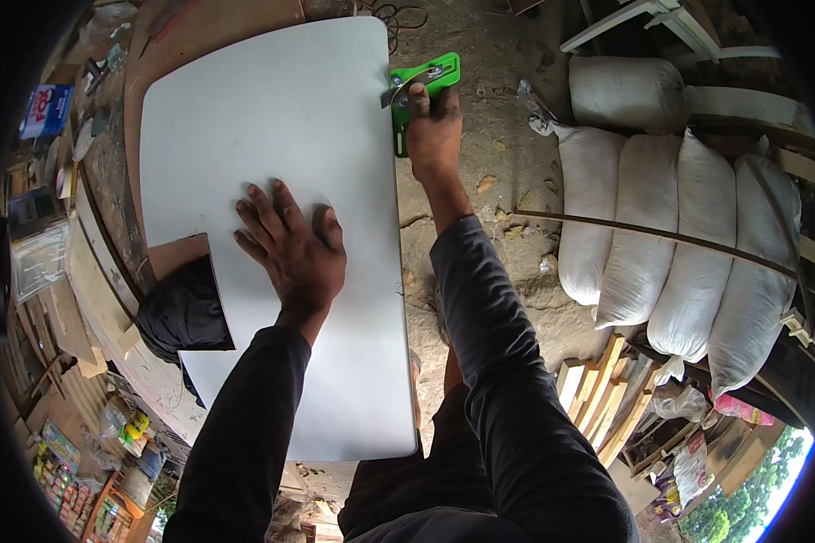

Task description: Trim excess edge banding from a wooden board using a manual edge trimmer.

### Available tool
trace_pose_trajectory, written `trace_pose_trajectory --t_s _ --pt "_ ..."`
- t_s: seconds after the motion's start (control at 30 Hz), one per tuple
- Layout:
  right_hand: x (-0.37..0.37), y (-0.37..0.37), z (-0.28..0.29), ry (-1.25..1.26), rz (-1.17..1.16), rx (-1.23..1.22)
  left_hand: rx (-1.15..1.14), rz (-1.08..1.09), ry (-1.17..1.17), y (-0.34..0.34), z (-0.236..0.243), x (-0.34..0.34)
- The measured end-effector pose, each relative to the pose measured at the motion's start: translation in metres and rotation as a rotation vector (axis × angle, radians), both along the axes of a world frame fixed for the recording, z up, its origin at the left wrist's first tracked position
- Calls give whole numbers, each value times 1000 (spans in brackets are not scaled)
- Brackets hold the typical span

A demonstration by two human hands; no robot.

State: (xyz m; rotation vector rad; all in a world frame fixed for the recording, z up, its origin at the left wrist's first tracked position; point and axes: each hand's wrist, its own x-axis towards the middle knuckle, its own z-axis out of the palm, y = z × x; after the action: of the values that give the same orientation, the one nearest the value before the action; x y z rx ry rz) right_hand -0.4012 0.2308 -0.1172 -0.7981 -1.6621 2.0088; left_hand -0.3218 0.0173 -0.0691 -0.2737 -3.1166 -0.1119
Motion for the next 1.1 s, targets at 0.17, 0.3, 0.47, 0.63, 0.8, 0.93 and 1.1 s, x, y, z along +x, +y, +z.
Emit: trace_pose_trajectory --t_s 0.17,0.3,0.47,0.63,0.8,0.93,1.1 --pt "61 -10 2 -125 37 171 -8 -28 56 3 -4 2" --pt "135 -28 12 -176 73 283 -38 -9 45 10 -5 8" --pt "192 -60 26 -278 57 249 -65 16 115 2 -7 7" --pt "187 -65 26 -162 16 102 -56 38 189 2 -8 4" --pt "184 -72 10 -39 -28 33 207 -223 136 -36 -7 38" --pt "194 -56 6 -78 -48 41 145 -482 -62 -84 18 159" --pt "188 -65 11 -13 -23 64 60 -466 -79 -92 34 163"
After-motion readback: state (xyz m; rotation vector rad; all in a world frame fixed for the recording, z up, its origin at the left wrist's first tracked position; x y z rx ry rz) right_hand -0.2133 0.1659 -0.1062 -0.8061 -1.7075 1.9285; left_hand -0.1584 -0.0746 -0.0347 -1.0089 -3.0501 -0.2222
